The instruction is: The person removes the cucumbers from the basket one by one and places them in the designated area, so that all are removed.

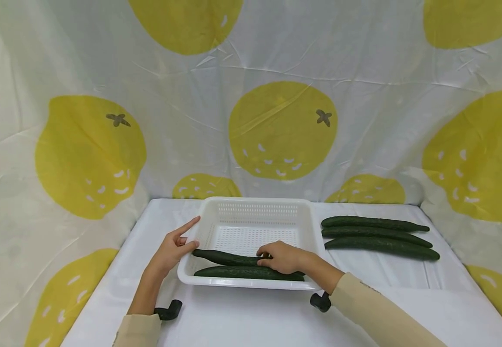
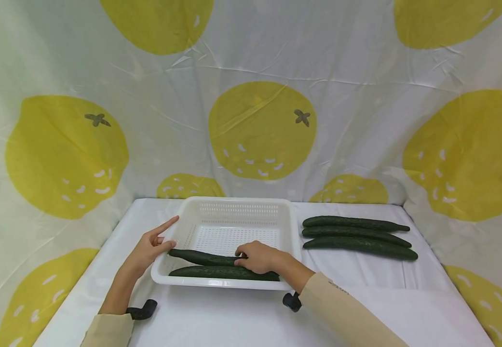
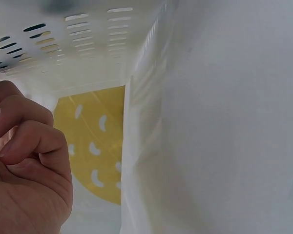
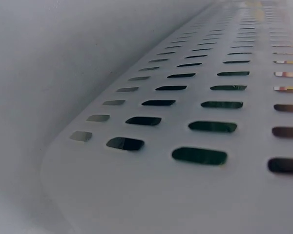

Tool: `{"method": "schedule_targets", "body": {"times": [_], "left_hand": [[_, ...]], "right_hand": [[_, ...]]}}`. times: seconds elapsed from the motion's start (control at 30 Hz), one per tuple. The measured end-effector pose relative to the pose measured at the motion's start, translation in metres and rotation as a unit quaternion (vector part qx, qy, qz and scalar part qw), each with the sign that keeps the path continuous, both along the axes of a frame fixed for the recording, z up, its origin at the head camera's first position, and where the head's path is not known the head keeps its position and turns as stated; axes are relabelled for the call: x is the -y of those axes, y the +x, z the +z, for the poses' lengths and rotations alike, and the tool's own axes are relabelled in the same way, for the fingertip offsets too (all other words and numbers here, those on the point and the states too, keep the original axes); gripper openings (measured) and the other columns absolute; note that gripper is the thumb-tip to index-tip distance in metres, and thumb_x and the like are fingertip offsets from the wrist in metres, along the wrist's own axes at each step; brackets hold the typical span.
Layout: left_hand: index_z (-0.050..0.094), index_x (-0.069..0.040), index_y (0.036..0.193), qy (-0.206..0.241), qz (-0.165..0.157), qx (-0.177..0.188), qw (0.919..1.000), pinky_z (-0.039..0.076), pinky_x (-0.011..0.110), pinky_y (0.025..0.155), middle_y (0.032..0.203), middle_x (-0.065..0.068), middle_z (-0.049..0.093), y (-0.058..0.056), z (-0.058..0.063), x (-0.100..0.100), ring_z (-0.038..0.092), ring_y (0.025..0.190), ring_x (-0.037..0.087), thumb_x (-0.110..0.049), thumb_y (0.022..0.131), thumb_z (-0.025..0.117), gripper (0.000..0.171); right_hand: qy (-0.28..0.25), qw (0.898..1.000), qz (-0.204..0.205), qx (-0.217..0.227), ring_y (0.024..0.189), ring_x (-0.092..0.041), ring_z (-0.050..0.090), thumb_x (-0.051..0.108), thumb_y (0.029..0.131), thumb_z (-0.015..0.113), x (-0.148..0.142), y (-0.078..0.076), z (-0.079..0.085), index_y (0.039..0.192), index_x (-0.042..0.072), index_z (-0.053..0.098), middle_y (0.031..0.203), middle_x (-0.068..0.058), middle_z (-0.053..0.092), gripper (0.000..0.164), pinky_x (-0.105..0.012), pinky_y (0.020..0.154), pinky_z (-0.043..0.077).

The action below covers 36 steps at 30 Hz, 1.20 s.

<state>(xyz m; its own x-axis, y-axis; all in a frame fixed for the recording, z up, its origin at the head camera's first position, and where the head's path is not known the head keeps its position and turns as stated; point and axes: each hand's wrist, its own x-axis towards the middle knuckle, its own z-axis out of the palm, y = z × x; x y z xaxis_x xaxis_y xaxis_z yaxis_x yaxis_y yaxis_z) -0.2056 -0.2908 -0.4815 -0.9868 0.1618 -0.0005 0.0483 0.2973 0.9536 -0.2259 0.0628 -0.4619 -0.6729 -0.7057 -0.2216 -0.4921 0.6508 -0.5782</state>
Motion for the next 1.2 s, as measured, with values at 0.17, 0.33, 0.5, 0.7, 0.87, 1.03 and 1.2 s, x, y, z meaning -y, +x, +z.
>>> {"method": "schedule_targets", "body": {"times": [0.17,0.33,0.5,0.7,0.87,1.03,1.2], "left_hand": [[0.04,-0.025,0.16,0.0,-0.007,0.002,1.0,0.046,0.024,0.056,0.059,-0.007,0.04,-0.001,0.001,0.0,0.038,0.053,0.005,-0.012,0.097,0.069,0.07],[0.041,-0.026,0.16,0.001,-0.003,0.004,1.0,0.048,0.025,0.057,0.059,-0.006,0.041,-0.001,-0.001,0.001,0.04,0.052,0.006,-0.012,0.097,0.069,0.07],[0.04,-0.026,0.16,-0.005,-0.003,0.0,1.0,0.049,0.026,0.055,0.058,-0.007,0.039,-0.002,-0.002,0.002,0.039,0.05,0.006,-0.013,0.097,0.068,0.07],[0.041,-0.028,0.16,-0.003,-0.002,0.003,1.0,0.047,0.025,0.052,0.057,-0.008,0.037,-0.001,-0.002,0.002,0.035,0.049,0.005,-0.014,0.098,0.068,0.069],[0.042,-0.03,0.159,0.003,-0.001,0.007,1.0,0.048,0.025,0.053,0.057,-0.008,0.038,0.0,-0.002,0.001,0.036,0.048,0.006,-0.012,0.098,0.068,0.069],[0.041,-0.029,0.159,0.001,-0.002,0.009,1.0,0.049,0.026,0.053,0.057,-0.007,0.039,0.001,-0.002,0.001,0.036,0.048,0.006,-0.012,0.098,0.067,0.069],[0.039,-0.028,0.16,-0.003,-0.004,0.006,1.0,0.051,0.027,0.055,0.057,-0.007,0.042,0.001,-0.001,0.0,0.04,0.049,0.006,-0.013,0.099,0.066,0.069]], "right_hand": [[0.01,1.0,-0.01,0.003,0.122,-0.026,0.063,0.033,0.102,0.064,0.003,-0.003,0.0,0.128,0.007,0.071,0.126,-0.007,0.07,0.037,-0.044,0.104,0.05],[0.008,1.0,-0.013,-0.003,0.115,-0.024,0.066,0.034,0.1,0.066,0.003,-0.004,0.0,0.125,0.012,0.07,0.121,-0.005,0.071,0.034,-0.042,0.098,0.052],[-0.017,0.999,-0.021,-0.019,0.11,-0.022,0.067,0.033,0.102,0.065,-0.001,-0.004,0.003,0.125,0.016,0.067,0.116,-0.004,0.071,0.029,-0.042,0.094,0.053],[-0.059,0.997,-0.034,-0.021,0.116,-0.026,0.065,0.035,0.102,0.063,-0.01,-0.005,0.008,0.13,0.015,0.066,0.12,-0.006,0.071,0.034,-0.046,0.099,0.051],[-0.087,0.995,-0.04,-0.014,0.113,-0.023,0.065,0.037,0.103,0.061,-0.017,-0.005,0.009,0.134,0.014,0.064,0.123,-0.004,0.069,0.038,-0.043,0.097,0.052],[-0.135,0.989,-0.048,-0.019,0.107,-0.018,0.063,0.036,0.104,0.061,-0.025,-0.001,0.011,0.137,0.013,0.064,0.126,-0.003,0.068,0.04,-0.04,0.094,0.052],[-0.172,0.983,-0.054,-0.045,0.114,-0.017,0.062,0.036,0.103,0.062,-0.029,0.001,0.018,0.136,0.015,0.065,0.13,-0.001,0.067,0.039,-0.039,0.097,0.051]]}}
